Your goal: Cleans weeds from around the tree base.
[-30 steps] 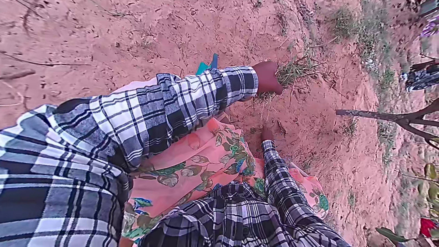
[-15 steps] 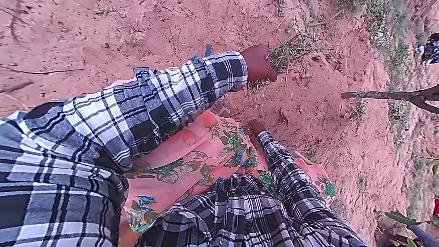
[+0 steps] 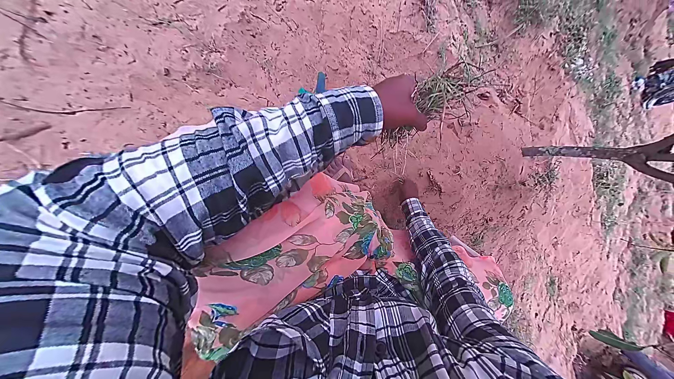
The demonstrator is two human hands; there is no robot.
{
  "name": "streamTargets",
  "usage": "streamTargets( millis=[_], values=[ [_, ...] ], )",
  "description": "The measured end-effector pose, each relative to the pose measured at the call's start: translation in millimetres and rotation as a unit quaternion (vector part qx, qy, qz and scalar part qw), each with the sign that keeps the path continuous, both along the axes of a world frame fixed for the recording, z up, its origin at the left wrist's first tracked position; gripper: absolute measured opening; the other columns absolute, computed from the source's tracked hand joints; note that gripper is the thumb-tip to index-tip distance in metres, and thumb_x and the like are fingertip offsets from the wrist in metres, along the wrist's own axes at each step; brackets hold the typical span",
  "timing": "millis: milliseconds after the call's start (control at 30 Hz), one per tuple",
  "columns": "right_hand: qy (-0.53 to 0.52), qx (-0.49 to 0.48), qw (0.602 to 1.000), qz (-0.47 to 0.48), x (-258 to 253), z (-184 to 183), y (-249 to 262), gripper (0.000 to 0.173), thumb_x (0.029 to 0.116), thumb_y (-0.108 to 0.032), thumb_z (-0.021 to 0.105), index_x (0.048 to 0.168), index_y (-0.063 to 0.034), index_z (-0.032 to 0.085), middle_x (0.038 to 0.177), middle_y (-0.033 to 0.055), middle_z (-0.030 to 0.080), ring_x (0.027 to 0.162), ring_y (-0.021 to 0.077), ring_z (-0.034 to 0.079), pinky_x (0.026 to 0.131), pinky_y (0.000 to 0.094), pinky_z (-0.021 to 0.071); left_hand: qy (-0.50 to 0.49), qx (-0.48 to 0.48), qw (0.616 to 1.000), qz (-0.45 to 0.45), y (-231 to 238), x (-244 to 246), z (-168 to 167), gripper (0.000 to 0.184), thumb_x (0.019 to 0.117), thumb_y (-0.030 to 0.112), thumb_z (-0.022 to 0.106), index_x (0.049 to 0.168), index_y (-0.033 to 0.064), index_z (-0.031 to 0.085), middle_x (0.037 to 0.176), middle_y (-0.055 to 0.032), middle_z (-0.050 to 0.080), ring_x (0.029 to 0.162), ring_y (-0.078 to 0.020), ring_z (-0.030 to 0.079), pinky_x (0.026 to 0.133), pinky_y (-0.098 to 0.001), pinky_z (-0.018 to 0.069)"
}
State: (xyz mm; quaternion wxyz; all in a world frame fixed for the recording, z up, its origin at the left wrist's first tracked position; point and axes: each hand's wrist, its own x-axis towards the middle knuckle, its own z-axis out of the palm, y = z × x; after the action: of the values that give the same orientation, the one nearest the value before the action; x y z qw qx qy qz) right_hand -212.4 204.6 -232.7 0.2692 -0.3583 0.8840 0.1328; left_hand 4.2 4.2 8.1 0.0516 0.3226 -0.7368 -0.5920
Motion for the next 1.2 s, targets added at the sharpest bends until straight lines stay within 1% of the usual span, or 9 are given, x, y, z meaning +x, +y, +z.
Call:
streamTargets(
  millis=[133, 267, 400, 467, 600, 700, 767, 1000, 1200],
  values=[
    [0.035, -0.012, 0.998, -0.050, -22.1, 12.2, -27.7, 0.038, 0.1061, -0.022, 0.052, 0.131, 0.0051, 0.061, 0.128, 0.0289, 0.066, 0.121, 0.0446, 0.064, 0.100, 0.0624, 0.0516, 0.012, 0.019, 1.000, 0.001, 1.5, 0.4, -0.9, 0.042, 0.0894, 0.022, 0.081, 0.122, 0.0010, 0.064, 0.112, -0.0167, 0.070, 0.105, -0.0271, 0.068, 0.095, -0.0518, 0.0538],
    [0.056, 0.019, 0.998, -0.018, -23.6, 2.8, -36.0, 0.033, 0.0965, -0.015, 0.064, 0.126, -0.0015, 0.068, 0.130, 0.0250, 0.066, 0.121, 0.0446, 0.064, 0.096, 0.0660, 0.0525, 0.016, 0.021, 1.000, 0.004, 3.2, -1.0, -2.0, 0.041, 0.0889, 0.019, 0.081, 0.123, 0.0028, 0.065, 0.113, -0.0154, 0.071, 0.105, -0.0259, 0.069, 0.095, -0.0507, 0.0543],
    [0.032, -0.060, 0.989, -0.132, -13.3, -14.0, -42.9, 0.038, 0.1042, -0.033, 0.053, 0.130, -0.0096, 0.070, 0.133, 0.0200, 0.067, 0.127, 0.0394, 0.061, 0.104, 0.0635, 0.0475, -0.002, 0.018, 1.000, 0.002, 3.4, -0.9, -1.3, 0.045, 0.0899, 0.021, 0.081, 0.127, 0.0017, 0.063, 0.115, -0.0179, 0.070, 0.108, -0.0291, 0.068, 0.096, -0.0531, 0.0533],
    [0.042, 0.006, 0.996, -0.078, -6.5, -19.6, -46.0, 0.043, 0.0981, -0.035, 0.065, 0.131, -0.0072, 0.068, 0.133, 0.0215, 0.066, 0.125, 0.0409, 0.062, 0.102, 0.0640, 0.0494, 0.002, 0.016, 1.000, 0.002, 1.7, -2.4, -5.0, 0.051, 0.0889, 0.022, 0.081, 0.131, 0.0025, 0.061, 0.118, -0.0178, 0.070, 0.111, -0.0292, 0.068, 0.098, -0.0537, 0.0529],
    [0.021, 0.109, 0.993, 0.025, -1.3, -26.2, -47.1, 0.039, 0.0956, -0.037, 0.066, 0.118, -0.0057, 0.073, 0.123, 0.0211, 0.071, 0.116, 0.0404, 0.067, 0.091, 0.0661, 0.0532, 0.006, 0.011, 1.000, -0.003, 0.6, -4.1, -8.5, 0.049, 0.0884, 0.022, 0.082, 0.130, 0.0030, 0.062, 0.118, -0.0173, 0.070, 0.111, -0.0291, 0.068, 0.098, -0.0542, 0.0527],
    [-0.029, 0.064, 0.996, 0.061, -22.3, -11.2, -42.0, 0.045, 0.1038, -0.035, 0.058, 0.134, -0.0033, 0.065, 0.138, 0.0228, 0.064, 0.130, 0.0420, 0.059, 0.106, 0.0656, 0.0466, 0.005, 0.007, 1.000, -0.009, 0.5, -2.8, -7.9, 0.047, 0.0889, 0.023, 0.081, 0.127, 0.0019, 0.063, 0.115, -0.0179, 0.070, 0.109, -0.0297, 0.068, 0.097, -0.0550, 0.0528],
    [-0.022, 0.059, 0.995, 0.077, -38.9, 16.1, -40.4, 0.049, 0.1081, -0.037, 0.050, 0.140, -0.0015, 0.061, 0.139, 0.0253, 0.063, 0.132, 0.0432, 0.058, 0.110, 0.0639, 0.0444, 0.012, -0.002, 1.000, -0.012, 0.5, -0.8, -6.6, 0.046, 0.0889, 0.023, 0.081, 0.126, 0.0025, 0.064, 0.115, -0.0172, 0.070, 0.109, -0.0289, 0.068, 0.097, -0.0541, 0.0528],
    [0.019, 0.090, 0.991, 0.096, -97.7, 65.5, 1.7, 0.031, 0.0988, -0.009, 0.061, 0.126, 0.0061, 0.065, 0.129, 0.0308, 0.065, 0.123, 0.0481, 0.062, 0.102, 0.0670, 0.0478, 0.016, -0.023, 0.999, -0.019, 1.2, -0.6, -2.8, 0.044, 0.0894, 0.024, 0.080, 0.124, 0.0006, 0.065, 0.115, -0.0193, 0.070, 0.110, -0.0319, 0.067, 0.097, -0.0572, 0.0511],
    [-0.038, 0.129, 0.978, 0.157, -64.0, 10.9, 37.3, 0.033, 0.0984, -0.005, 0.059, 0.130, 0.0012, 0.067, 0.133, 0.0277, 0.064, 0.127, 0.0463, 0.060, 0.106, 0.0662, 0.0460, 0.010, -0.024, 0.999, -0.019, 4.2, -3.4, -6.5, 0.050, 0.0889, 0.023, 0.080, 0.131, 0.0036, 0.062, 0.118, -0.0190, 0.069, 0.111, -0.0319, 0.067, 0.098, -0.0572, 0.0519]
  ],
)
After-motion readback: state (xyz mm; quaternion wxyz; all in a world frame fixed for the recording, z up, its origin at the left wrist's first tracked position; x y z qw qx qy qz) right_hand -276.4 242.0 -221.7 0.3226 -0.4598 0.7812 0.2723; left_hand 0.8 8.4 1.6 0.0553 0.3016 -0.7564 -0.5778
